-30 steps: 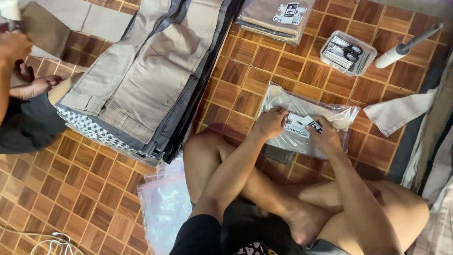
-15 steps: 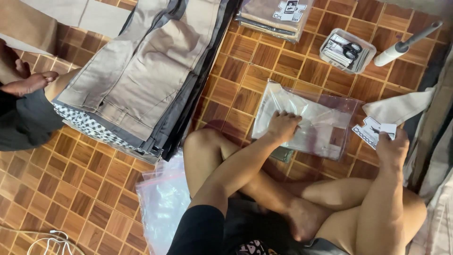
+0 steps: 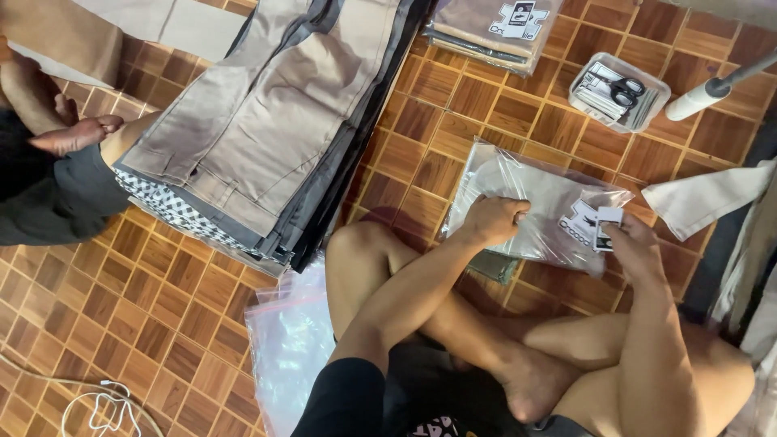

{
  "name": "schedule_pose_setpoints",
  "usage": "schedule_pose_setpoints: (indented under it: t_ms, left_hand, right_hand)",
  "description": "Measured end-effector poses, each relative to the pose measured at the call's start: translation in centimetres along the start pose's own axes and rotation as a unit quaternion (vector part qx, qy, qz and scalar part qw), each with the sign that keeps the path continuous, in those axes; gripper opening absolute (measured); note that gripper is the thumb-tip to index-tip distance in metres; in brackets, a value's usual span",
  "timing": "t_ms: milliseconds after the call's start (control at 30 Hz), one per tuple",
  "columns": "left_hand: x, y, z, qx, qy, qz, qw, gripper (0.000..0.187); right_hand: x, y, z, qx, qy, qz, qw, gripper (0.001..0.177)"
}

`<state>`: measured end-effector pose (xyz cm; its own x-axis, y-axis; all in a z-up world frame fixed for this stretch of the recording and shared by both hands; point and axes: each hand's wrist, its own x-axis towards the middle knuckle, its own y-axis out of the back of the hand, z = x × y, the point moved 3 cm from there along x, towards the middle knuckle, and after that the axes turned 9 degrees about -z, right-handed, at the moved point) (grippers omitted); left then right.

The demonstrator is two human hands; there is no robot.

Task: The person puts a folded white garment into a plastic bag, adds a cardboard label and a small card, and then seals the bag while sitting on the floor.

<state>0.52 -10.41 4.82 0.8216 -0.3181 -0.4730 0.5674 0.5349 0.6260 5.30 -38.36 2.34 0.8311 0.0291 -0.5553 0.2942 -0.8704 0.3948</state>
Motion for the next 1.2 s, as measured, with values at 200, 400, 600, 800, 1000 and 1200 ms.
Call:
schedule_pose_setpoints:
  t_ms: [200, 400, 600, 800, 1000, 1200]
  left_hand:
    - [-0.6, 0.9, 0.7, 0.010, -0.015, 0.004, 1.000, 0.018]
    - [-0.9, 1.9, 1.1, -0.005, 0.010, -0.005, 1.000, 0.013]
    - [-0.7, 1.9, 1.1, -0.004, 0.007, 0.011, 1.000, 0.017]
    - [-1.3, 2.4, 1.3, -0.030, 0.016, 0.003, 0.999, 0.017]
    - [-0.8, 1.8, 0.9, -0.013, 0.020, 0.005, 1.000, 0.018]
    - [-1.0, 2.1, 1.1, -0.013, 0.030, -0.009, 0.999, 0.020]
  right_hand:
    - [1.6, -1.3, -0.6, 0.007, 0.112, 0.029, 0.993, 0.020]
    - [3.1, 0.9, 2.8, 0.111, 0.114, 0.186, 0.969, 0.023]
    - [0.8, 0.4, 1.3, 0.276, -0.012, 0.116, 0.954, 0.031]
    - [-1.7, 0.0, -1.1, 0.009, 0.081, 0.142, 0.986, 0.040]
    - [-3.1, -1.0, -1.8, -0.085, 0.069, 0.138, 0.984, 0.039]
    - [-3.3, -2.8, -2.4, -0.030, 0.033, 0.118, 0.992, 0.035]
